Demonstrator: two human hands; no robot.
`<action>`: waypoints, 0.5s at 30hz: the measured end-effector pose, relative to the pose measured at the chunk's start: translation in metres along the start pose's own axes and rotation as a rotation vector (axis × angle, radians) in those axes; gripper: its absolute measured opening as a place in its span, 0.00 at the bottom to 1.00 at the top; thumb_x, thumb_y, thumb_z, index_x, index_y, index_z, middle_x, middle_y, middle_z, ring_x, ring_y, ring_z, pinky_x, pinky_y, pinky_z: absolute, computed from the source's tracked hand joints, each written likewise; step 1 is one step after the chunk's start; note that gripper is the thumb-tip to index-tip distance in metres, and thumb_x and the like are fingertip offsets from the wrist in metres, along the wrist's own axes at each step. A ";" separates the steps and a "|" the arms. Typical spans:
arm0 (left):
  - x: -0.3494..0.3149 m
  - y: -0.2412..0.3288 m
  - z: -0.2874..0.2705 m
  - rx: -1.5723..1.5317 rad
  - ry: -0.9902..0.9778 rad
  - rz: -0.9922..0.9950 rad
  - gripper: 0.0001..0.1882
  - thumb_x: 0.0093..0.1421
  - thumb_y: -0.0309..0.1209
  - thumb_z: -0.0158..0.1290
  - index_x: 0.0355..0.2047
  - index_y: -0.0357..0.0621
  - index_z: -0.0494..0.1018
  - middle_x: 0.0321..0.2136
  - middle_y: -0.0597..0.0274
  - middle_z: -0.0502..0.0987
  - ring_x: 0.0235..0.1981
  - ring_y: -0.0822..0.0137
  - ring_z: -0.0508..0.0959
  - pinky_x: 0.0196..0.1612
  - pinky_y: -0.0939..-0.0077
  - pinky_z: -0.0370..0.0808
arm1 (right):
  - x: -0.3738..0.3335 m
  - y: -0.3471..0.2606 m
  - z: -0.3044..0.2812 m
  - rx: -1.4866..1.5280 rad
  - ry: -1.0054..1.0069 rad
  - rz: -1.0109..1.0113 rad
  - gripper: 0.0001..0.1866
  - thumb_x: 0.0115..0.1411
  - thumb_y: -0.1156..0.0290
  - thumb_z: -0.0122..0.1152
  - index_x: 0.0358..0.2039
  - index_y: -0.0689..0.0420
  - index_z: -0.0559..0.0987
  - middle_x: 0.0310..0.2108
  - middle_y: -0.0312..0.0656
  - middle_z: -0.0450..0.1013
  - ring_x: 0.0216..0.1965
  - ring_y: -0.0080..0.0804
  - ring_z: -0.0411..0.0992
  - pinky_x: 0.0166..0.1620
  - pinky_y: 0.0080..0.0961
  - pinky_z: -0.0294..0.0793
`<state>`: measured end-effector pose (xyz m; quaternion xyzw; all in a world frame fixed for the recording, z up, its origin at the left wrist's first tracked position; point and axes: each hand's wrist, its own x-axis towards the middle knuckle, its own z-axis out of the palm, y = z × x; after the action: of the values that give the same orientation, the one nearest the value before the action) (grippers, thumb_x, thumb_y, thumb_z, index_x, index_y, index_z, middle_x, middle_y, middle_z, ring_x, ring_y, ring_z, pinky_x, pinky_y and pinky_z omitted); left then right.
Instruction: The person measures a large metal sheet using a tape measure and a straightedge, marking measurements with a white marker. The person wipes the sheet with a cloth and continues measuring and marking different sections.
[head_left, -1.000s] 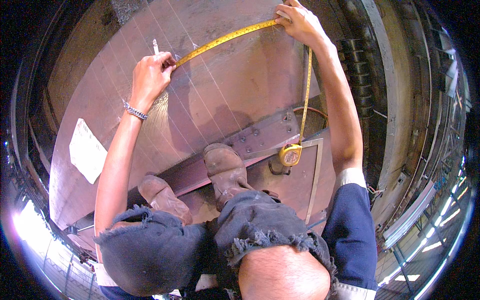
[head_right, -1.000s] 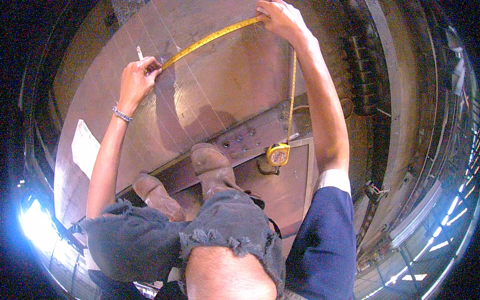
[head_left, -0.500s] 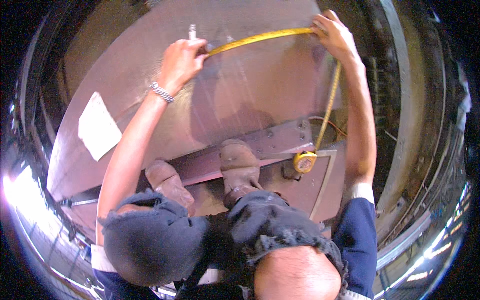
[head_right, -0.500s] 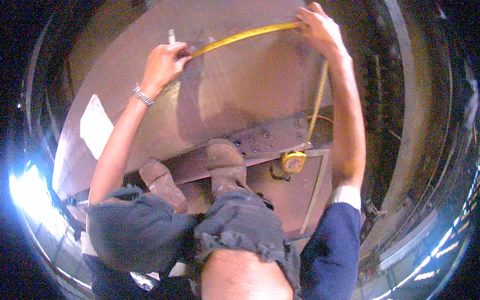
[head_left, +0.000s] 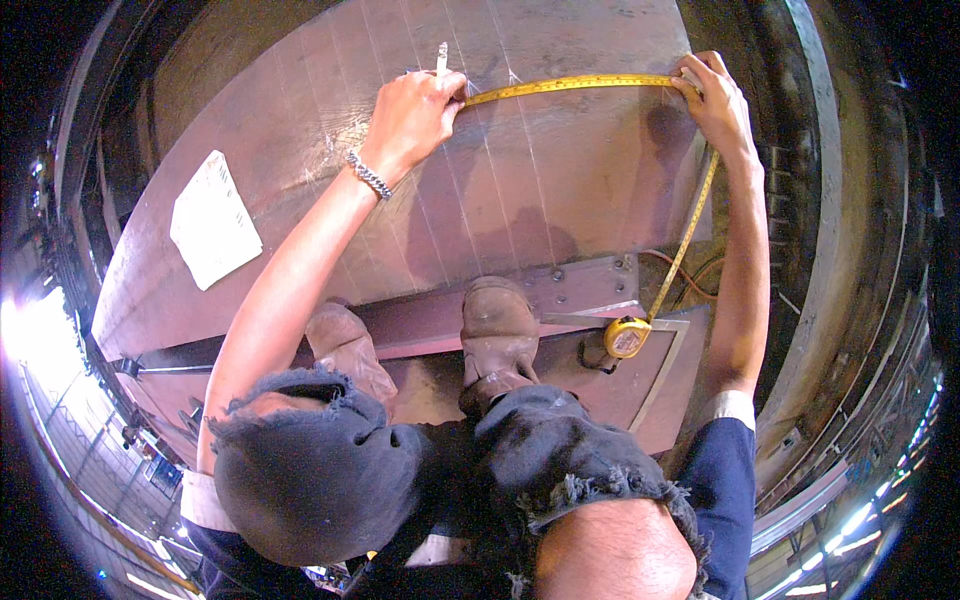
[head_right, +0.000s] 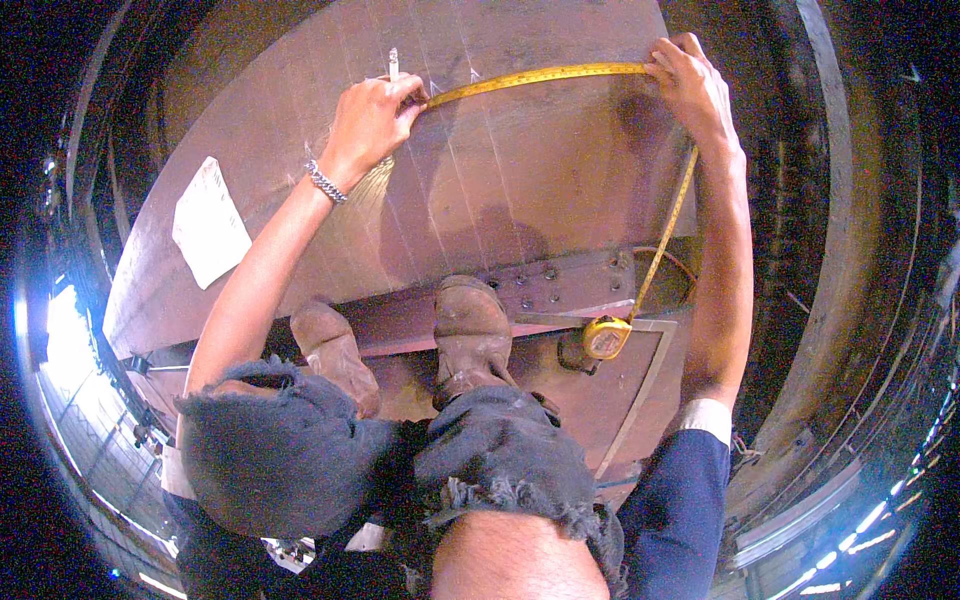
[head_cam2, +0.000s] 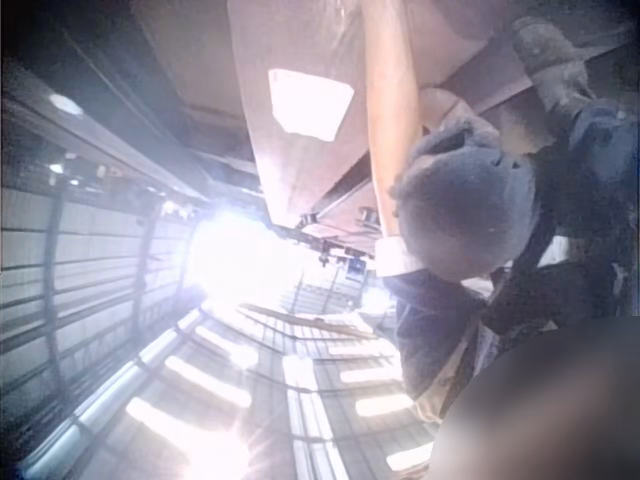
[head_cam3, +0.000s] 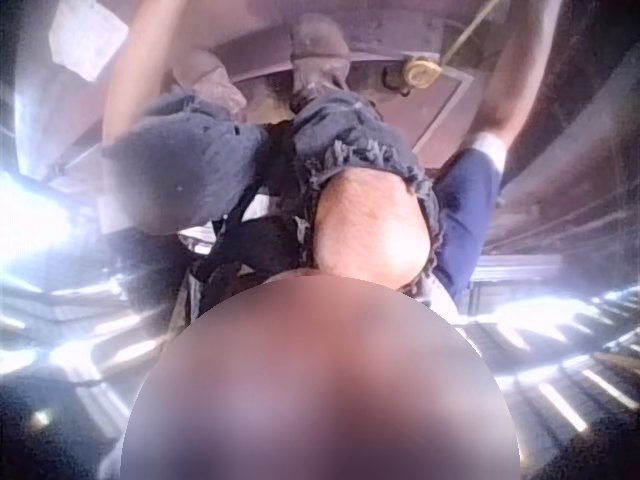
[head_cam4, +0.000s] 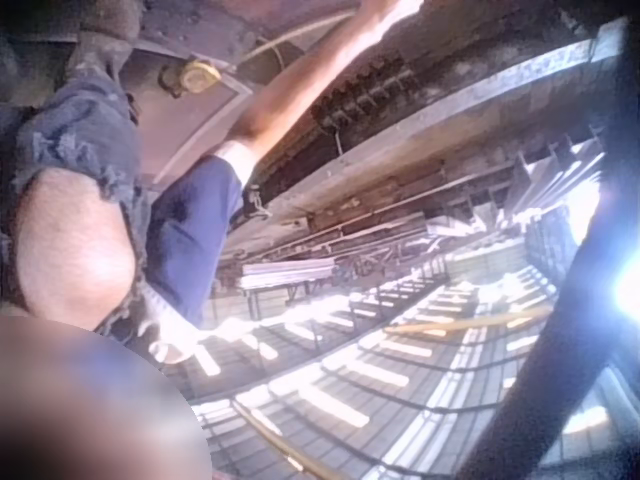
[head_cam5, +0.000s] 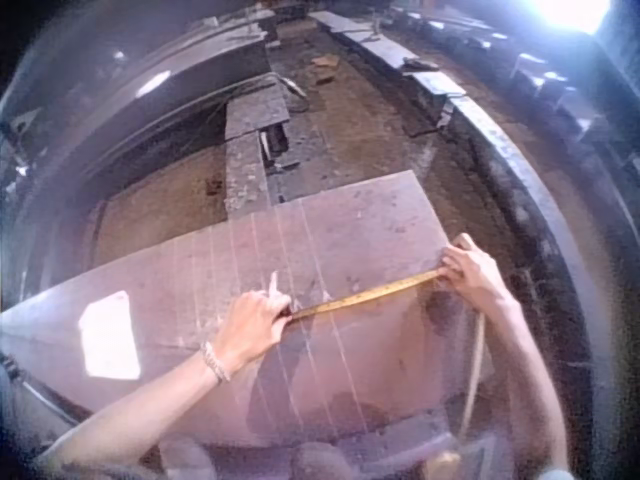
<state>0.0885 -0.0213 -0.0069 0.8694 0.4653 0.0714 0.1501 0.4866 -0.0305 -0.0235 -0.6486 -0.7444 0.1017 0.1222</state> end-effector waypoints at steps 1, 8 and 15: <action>0.000 0.001 0.001 0.007 0.010 0.005 0.05 0.55 0.30 0.57 0.31 0.44 0.75 0.28 0.55 0.80 0.33 0.53 0.81 0.37 0.58 0.77 | -0.001 0.000 -0.001 -0.001 0.010 -0.006 0.12 0.61 0.61 0.60 0.44 0.49 0.77 0.43 0.44 0.71 0.44 0.52 0.74 0.44 0.43 0.75; 0.000 0.000 0.000 0.027 -0.010 0.004 0.06 0.56 0.32 0.58 0.31 0.45 0.75 0.29 0.55 0.80 0.35 0.53 0.80 0.38 0.58 0.76 | -0.004 0.004 0.005 0.026 0.074 -0.007 0.13 0.60 0.63 0.60 0.45 0.49 0.77 0.44 0.43 0.72 0.43 0.51 0.75 0.45 0.43 0.76; 0.005 0.009 0.000 -0.035 -0.053 -0.032 0.06 0.55 0.29 0.59 0.32 0.44 0.77 0.32 0.58 0.81 0.34 0.54 0.81 0.39 0.62 0.75 | -0.010 0.002 -0.001 0.061 0.138 -0.073 0.12 0.59 0.66 0.63 0.42 0.52 0.78 0.41 0.42 0.72 0.41 0.48 0.75 0.44 0.39 0.76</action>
<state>0.0984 -0.0224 -0.0043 0.8607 0.4736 0.0539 0.1788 0.4898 -0.0402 -0.0232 -0.6225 -0.7538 0.0750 0.1967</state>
